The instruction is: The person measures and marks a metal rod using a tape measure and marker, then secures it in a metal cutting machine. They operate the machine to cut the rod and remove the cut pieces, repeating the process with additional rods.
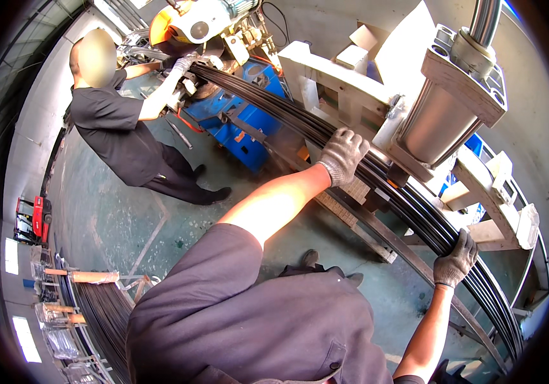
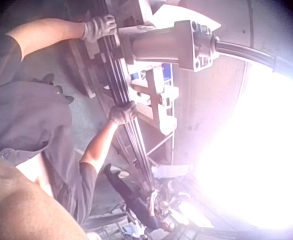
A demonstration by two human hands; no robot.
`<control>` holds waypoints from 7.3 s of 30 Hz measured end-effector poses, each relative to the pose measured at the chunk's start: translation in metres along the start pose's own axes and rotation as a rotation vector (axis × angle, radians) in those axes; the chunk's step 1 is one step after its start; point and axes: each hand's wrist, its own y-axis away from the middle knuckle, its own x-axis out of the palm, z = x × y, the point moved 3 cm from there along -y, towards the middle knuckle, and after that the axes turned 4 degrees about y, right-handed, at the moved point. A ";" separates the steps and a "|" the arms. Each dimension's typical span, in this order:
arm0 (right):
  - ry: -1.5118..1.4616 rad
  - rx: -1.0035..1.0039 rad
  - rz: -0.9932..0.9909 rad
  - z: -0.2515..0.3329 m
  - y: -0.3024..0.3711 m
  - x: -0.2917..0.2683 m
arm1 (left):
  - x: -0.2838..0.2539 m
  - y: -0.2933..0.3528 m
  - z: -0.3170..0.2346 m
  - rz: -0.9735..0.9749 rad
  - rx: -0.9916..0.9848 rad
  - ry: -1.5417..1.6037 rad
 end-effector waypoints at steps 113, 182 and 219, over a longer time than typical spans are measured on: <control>0.011 0.006 -0.010 0.004 -0.003 -0.003 | 0.007 -0.001 0.000 -0.062 0.002 -0.011; -0.121 -0.182 0.194 -0.020 -0.027 -0.010 | -0.014 -0.022 0.005 0.106 0.158 0.050; -0.041 -0.073 0.410 0.011 -0.041 -0.012 | 0.005 -0.024 0.030 0.023 0.157 -0.007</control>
